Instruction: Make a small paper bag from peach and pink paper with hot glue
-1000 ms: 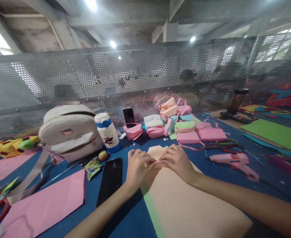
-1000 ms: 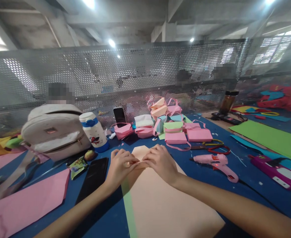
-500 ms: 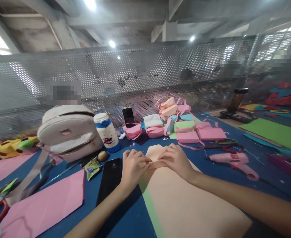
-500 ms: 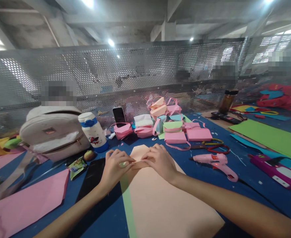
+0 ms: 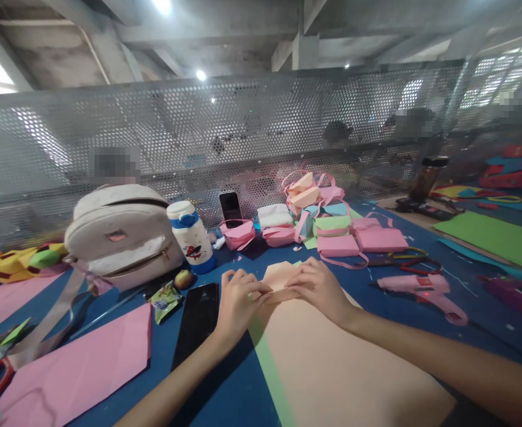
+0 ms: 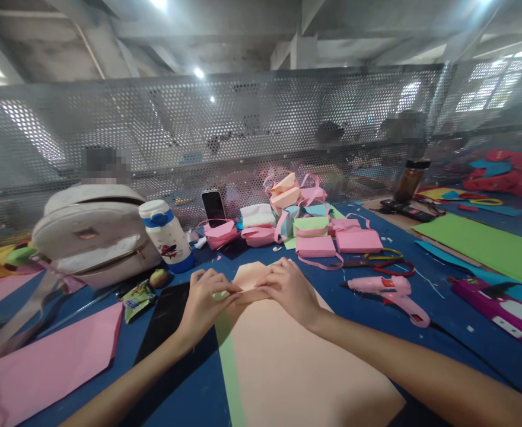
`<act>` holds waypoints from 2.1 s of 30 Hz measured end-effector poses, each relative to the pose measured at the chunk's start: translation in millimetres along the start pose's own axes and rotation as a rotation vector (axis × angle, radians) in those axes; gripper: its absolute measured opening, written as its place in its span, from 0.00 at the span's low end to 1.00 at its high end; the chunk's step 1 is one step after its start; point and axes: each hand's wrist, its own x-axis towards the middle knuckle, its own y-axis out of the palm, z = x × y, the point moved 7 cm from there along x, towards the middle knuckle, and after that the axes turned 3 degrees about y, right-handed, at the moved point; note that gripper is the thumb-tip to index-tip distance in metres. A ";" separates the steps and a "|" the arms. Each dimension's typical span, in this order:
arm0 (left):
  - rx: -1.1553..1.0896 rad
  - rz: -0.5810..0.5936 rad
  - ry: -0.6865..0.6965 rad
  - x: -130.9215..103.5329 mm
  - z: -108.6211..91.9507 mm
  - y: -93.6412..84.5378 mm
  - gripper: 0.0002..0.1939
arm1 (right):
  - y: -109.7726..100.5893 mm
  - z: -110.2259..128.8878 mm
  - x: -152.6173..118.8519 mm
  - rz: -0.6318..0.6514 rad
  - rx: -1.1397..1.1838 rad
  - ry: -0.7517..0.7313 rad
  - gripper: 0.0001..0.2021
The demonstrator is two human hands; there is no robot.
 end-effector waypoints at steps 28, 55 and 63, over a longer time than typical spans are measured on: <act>0.042 -0.009 0.160 -2.8 -19.4 1.8 0.11 | -7.8 4.4 5.2 0.097 0.058 -0.114 0.09; -0.082 0.230 0.153 -0.2 -15.4 -8.7 0.10 | -6.8 10.8 4.6 0.176 0.018 -0.098 0.10; -0.072 0.161 0.084 -5.3 -17.0 -13.8 0.08 | -50.0 36.1 -17.0 -0.127 0.081 -0.149 0.12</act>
